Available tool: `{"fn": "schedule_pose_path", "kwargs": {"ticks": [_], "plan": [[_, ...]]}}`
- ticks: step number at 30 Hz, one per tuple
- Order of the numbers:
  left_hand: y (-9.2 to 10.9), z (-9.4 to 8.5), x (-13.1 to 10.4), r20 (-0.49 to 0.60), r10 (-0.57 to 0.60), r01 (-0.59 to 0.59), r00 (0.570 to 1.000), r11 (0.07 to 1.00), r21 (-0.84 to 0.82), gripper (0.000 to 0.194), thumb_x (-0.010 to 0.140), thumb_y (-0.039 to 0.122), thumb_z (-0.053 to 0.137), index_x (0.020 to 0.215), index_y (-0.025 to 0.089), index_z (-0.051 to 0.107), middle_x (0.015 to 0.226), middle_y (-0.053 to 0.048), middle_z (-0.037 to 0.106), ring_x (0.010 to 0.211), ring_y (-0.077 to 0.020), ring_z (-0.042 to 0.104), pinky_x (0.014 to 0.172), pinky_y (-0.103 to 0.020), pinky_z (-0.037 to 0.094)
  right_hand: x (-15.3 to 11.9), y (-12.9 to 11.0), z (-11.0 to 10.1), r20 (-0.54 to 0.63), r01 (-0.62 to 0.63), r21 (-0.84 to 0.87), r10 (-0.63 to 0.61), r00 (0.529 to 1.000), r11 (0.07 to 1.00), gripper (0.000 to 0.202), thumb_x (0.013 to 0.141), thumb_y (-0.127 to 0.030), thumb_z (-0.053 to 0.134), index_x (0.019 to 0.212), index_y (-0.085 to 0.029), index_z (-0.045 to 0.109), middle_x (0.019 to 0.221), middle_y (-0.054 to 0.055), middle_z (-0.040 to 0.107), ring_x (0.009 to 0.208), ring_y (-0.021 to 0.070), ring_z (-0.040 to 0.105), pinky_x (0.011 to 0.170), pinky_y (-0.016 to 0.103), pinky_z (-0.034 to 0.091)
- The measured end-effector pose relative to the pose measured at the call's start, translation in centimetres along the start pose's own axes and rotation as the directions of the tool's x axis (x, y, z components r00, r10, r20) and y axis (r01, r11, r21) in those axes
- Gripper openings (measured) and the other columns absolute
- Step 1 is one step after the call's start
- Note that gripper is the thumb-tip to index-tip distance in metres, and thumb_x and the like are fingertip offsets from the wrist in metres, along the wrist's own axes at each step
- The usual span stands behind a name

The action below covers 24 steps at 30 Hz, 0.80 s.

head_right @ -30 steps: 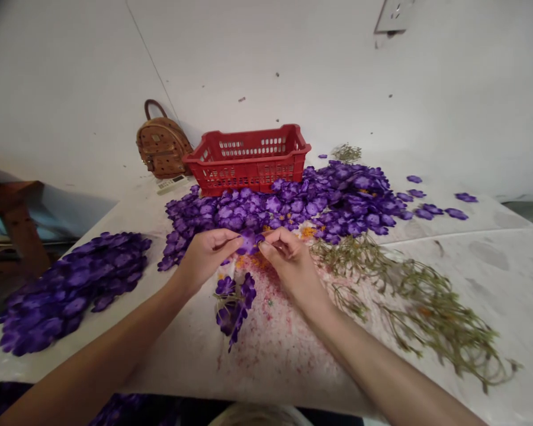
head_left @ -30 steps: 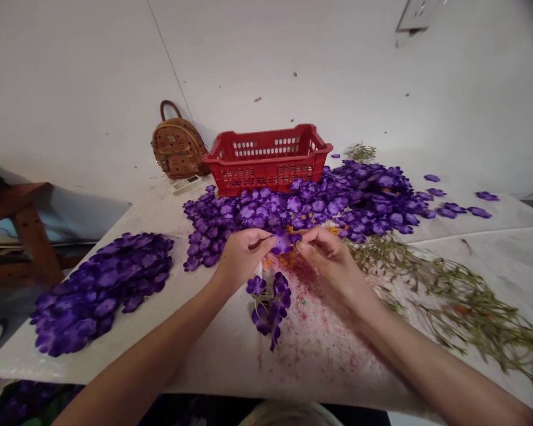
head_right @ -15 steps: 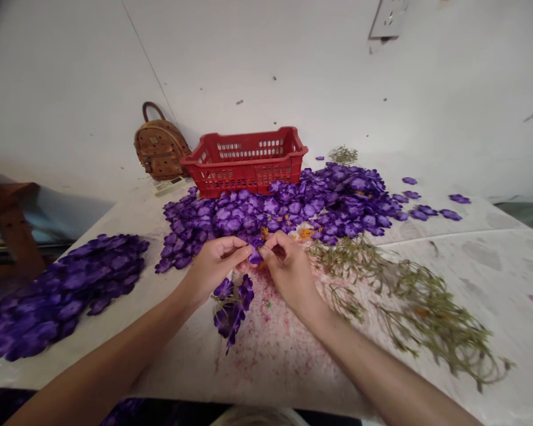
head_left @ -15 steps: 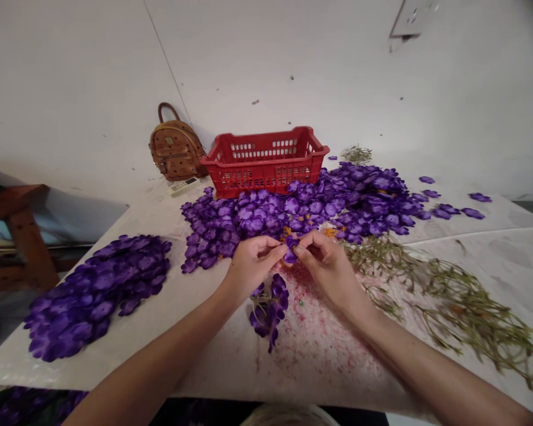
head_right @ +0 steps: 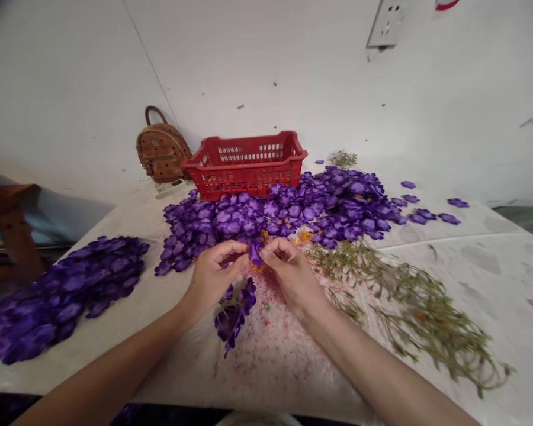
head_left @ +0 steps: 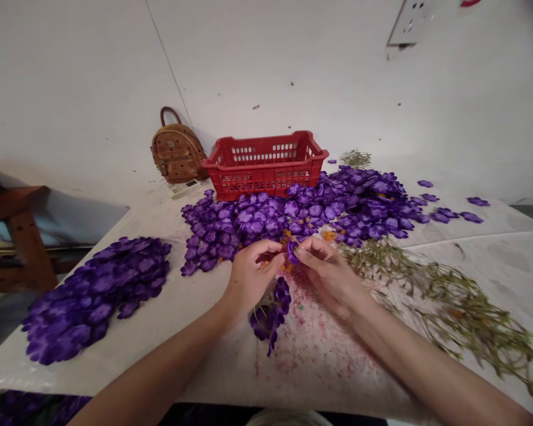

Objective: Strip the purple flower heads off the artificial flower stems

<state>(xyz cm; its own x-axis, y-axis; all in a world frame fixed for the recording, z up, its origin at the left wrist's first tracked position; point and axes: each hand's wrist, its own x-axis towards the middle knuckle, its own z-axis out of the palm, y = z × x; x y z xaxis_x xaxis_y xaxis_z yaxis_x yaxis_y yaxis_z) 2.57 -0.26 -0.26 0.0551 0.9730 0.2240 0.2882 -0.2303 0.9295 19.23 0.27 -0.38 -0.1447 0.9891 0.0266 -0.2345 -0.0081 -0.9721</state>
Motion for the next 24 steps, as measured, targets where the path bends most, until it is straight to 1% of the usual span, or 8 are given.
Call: {"fn": "schedule_pose_path", "kwargs": {"ticks": [3, 5, 7, 10, 12, 16, 20, 24], "plan": [[-0.15, 0.06, -0.13, -0.018, 0.041, -0.04, 0.999, 0.997, 0.073, 0.012, 0.087, 0.031, 0.068, 0.084, 0.021, 0.074, 0.084, -0.003, 0.076, 0.077, -0.0175, 0.068, 0.071, -0.027, 0.05, -0.1, 0.09, -0.17, 0.025, -0.011, -0.018, 0.011, 1.0, 1.0, 0.029, 0.076, -0.043, 0.078, 0.071, -0.023, 0.058, 0.072, -0.002, 0.051, 0.069, 0.0161, 0.045, 0.067, 0.03, 0.038], [-0.15, -0.04, -0.12, -0.002, 0.043, -0.043, 0.999, 0.996, 0.073, 0.014, 0.088, 0.032, 0.067, 0.083, 0.021, 0.073, 0.082, -0.003, 0.075, 0.074, -0.0166, 0.066, 0.069, -0.026, 0.049, -0.11, 0.16, -0.36, 0.055, 0.006, -0.042, -0.004, 0.998, 0.999, 0.03, 0.077, -0.044, 0.077, 0.07, -0.022, 0.058, 0.072, -0.002, 0.051, 0.069, 0.0157, 0.045, 0.067, 0.03, 0.038], [-0.11, -0.21, 0.0, 0.019, 0.025, -0.026, 1.0, 0.999, 0.03, 0.016, 0.088, 0.034, 0.065, 0.083, 0.02, 0.072, 0.08, -0.003, 0.073, 0.073, -0.0163, 0.065, 0.068, -0.025, 0.049, -0.06, 0.13, -0.51, 0.044, 0.006, -0.054, -0.004, 0.999, 0.999, 0.033, 0.081, -0.048, 0.075, 0.071, -0.023, 0.056, 0.072, -0.002, 0.05, 0.07, 0.0162, 0.047, 0.068, 0.03, 0.04], [-0.06, -0.37, 0.25, 0.063, -0.024, 0.029, 0.998, 0.997, -0.078, 0.021, 0.088, 0.038, 0.064, 0.082, 0.018, 0.07, 0.077, -0.002, 0.071, 0.07, -0.0159, 0.064, 0.065, -0.024, 0.048, 0.08, 0.03, -0.52, -0.013, -0.045, -0.015, 0.045, 0.999, 0.999, 0.035, 0.083, -0.055, 0.071, 0.078, -0.023, 0.057, 0.081, 0.002, 0.058, 0.079, 0.0192, 0.055, 0.074, 0.033, 0.046], [-0.02, -0.36, 0.37, 0.106, -0.058, 0.072, 0.993, 0.987, -0.141, 0.023, 0.087, 0.04, 0.065, 0.08, 0.018, 0.068, 0.074, -0.002, 0.068, 0.068, -0.0151, 0.061, 0.063, -0.024, 0.046, 0.14, 0.04, -0.46, 0.018, -0.058, -0.007, 0.058, 0.998, 0.998, 0.035, 0.083, -0.055, 0.071, 0.08, -0.023, 0.058, 0.085, 0.003, 0.061, 0.082, 0.0201, 0.057, 0.078, 0.034, 0.048], [0.16, -0.3, 0.5, 0.164, -0.1, 0.133, 0.981, 0.969, -0.209, 0.026, 0.084, 0.041, 0.068, 0.076, 0.017, 0.066, 0.069, 0.0, 0.063, 0.064, -0.0128, 0.055, 0.061, -0.023, 0.041, 0.02, 0.18, -0.47, 0.082, 0.037, -0.027, -0.035, 0.996, 0.999, 0.03, 0.086, -0.048, 0.071, 0.077, -0.023, 0.057, 0.078, 0.0, 0.057, 0.078, 0.0179, 0.054, 0.078, 0.033, 0.047], [0.11, -0.5, 0.71, 0.173, -0.116, 0.159, 0.978, 0.952, -0.263, 0.028, 0.083, 0.043, 0.072, 0.078, 0.016, 0.068, 0.076, -0.002, 0.067, 0.071, -0.0147, 0.059, 0.069, -0.025, 0.045, -0.14, 0.13, -0.68, 0.088, 0.121, -0.129, -0.111, 0.99, 0.984, 0.026, 0.092, -0.047, 0.065, 0.084, -0.023, 0.058, 0.084, 0.001, 0.06, 0.081, 0.0185, 0.057, 0.08, 0.034, 0.047], [-0.1, -0.7, 0.85, 0.188, -0.132, 0.182, 0.973, 0.942, -0.283, 0.03, 0.08, 0.045, 0.074, 0.078, 0.015, 0.071, 0.076, -0.003, 0.068, 0.07, -0.0154, 0.06, 0.068, -0.026, 0.046, -0.14, 0.03, -0.49, 0.231, 0.109, -0.226, -0.056, 0.971, 0.968, 0.03, 0.08, -0.04, 0.076, 0.095, -0.025, 0.056, 0.094, 0.003, 0.065, 0.085, 0.0206, 0.062, 0.078, 0.034, 0.05]]}}
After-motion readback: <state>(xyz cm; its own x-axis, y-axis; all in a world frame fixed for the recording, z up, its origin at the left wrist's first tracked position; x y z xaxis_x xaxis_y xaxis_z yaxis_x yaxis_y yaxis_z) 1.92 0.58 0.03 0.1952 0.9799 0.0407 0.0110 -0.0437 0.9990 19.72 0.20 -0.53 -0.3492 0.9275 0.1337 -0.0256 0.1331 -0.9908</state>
